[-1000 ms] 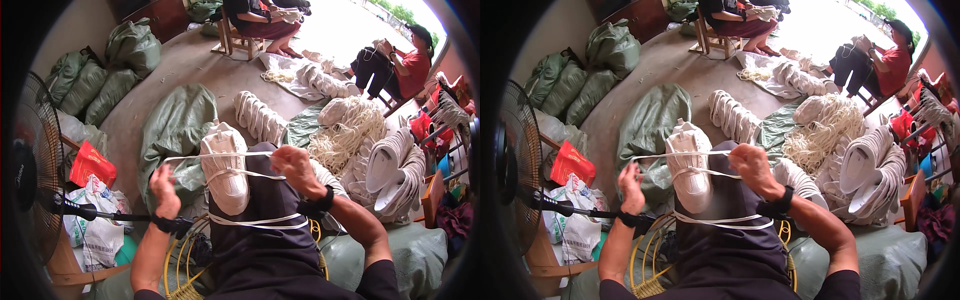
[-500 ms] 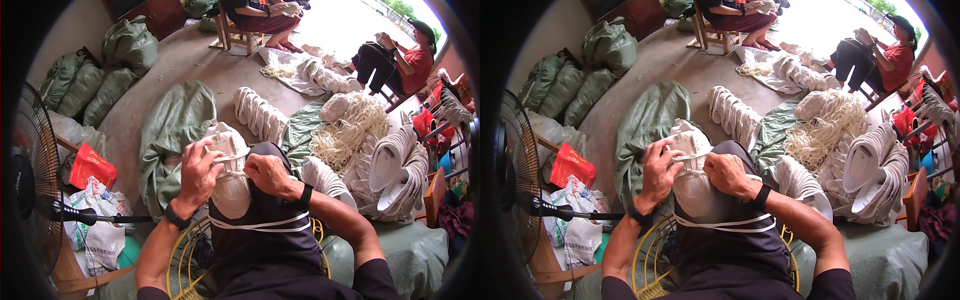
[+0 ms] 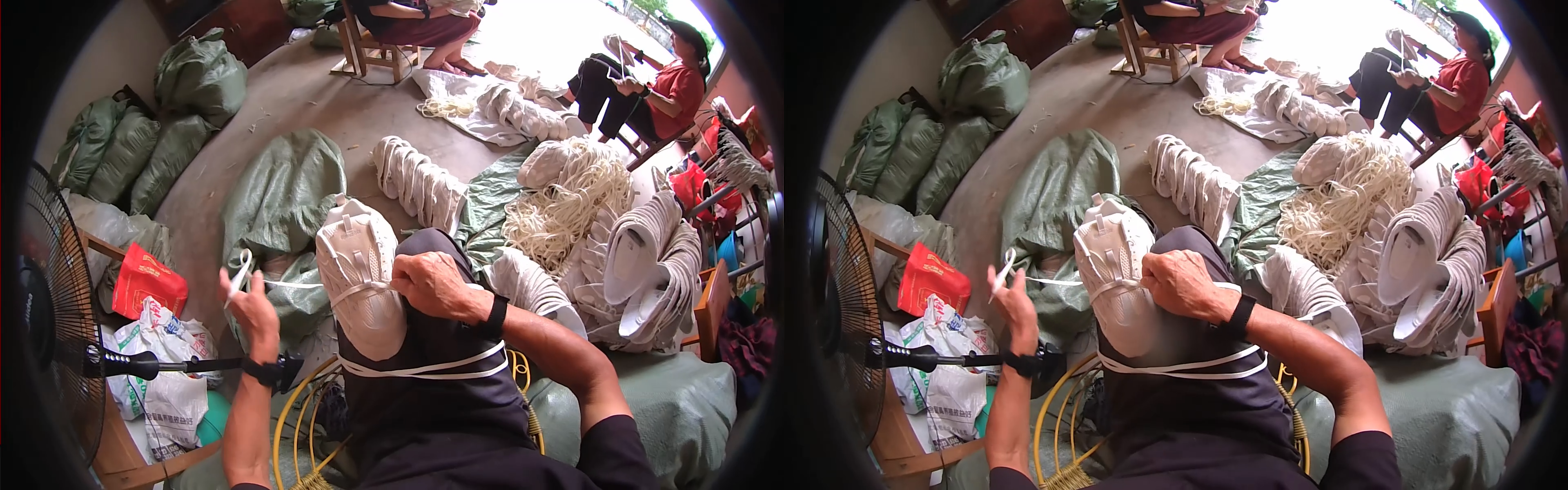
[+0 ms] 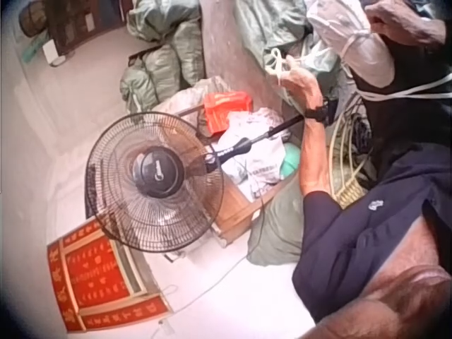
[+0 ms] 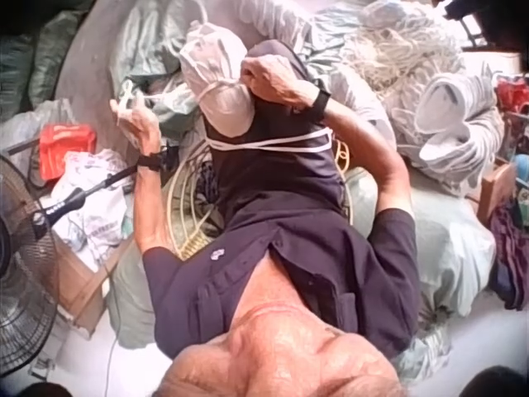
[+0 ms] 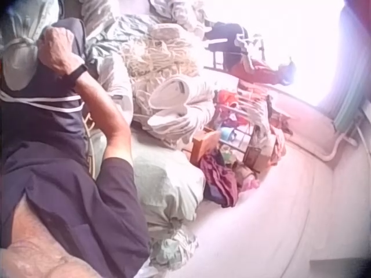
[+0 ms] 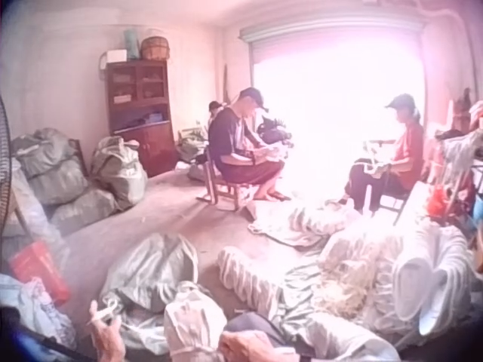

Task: The recorder is lacing and tying white shoes in a production environment.

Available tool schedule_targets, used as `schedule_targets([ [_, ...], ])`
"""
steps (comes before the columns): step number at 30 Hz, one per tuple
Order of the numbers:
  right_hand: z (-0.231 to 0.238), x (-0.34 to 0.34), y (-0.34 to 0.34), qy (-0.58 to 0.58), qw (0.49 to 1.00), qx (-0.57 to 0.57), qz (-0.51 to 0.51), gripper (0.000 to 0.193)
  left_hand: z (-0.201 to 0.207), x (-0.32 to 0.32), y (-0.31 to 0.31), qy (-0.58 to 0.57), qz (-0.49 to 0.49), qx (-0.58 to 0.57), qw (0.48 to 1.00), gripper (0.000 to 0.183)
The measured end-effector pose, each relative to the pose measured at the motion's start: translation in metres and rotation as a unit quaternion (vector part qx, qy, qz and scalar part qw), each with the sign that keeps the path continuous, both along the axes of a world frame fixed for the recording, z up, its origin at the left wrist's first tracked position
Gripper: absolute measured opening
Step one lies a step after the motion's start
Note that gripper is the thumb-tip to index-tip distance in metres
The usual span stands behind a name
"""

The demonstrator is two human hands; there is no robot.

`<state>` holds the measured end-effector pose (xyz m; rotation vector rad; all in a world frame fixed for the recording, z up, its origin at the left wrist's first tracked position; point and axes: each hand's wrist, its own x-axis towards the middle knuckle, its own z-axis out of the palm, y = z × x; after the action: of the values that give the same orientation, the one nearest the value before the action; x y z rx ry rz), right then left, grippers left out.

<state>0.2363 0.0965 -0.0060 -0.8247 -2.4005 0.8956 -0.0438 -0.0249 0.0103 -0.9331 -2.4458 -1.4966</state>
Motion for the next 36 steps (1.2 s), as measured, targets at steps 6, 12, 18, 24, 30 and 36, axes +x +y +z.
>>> schedule_targets([
  [6, 0.009, -0.005, 0.008, -0.055, 0.998, -0.03, 0.028, 0.013, 0.014, 0.088, 0.0, 0.115, -0.315, -0.03, 0.942, 0.024],
  [12, 0.015, -0.007, 0.013, -0.083, 0.995, -0.044, 0.022, 0.015, -0.016, 0.026, 0.005, -0.356, -0.142, 0.066, 0.921, 0.017],
  [18, 0.013, -0.018, 0.026, -0.114, 0.99, -0.074, 0.04, 0.018, -0.028, -0.037, -0.018, -0.219, 0.052, -0.07, 0.972, 0.068],
  [24, 0.018, -0.021, 0.018, -0.094, 0.99, -0.087, 0.053, 0.02, 0.02, 0.068, -0.01, 0.148, -0.367, -0.094, 0.913, 0.024],
  [30, 0.019, -0.004, 0.013, -0.028, 0.993, 0.057, 0.104, 0.01, 0.008, 0.066, 0.01, -0.042, -0.338, -0.045, 0.939, 0.025],
  [36, 0.012, -0.008, 0.017, 0.016, 0.991, 0.043, 0.128, 0.012, -0.033, -0.039, -0.033, -0.302, -0.128, -0.045, 0.944, 0.041],
])
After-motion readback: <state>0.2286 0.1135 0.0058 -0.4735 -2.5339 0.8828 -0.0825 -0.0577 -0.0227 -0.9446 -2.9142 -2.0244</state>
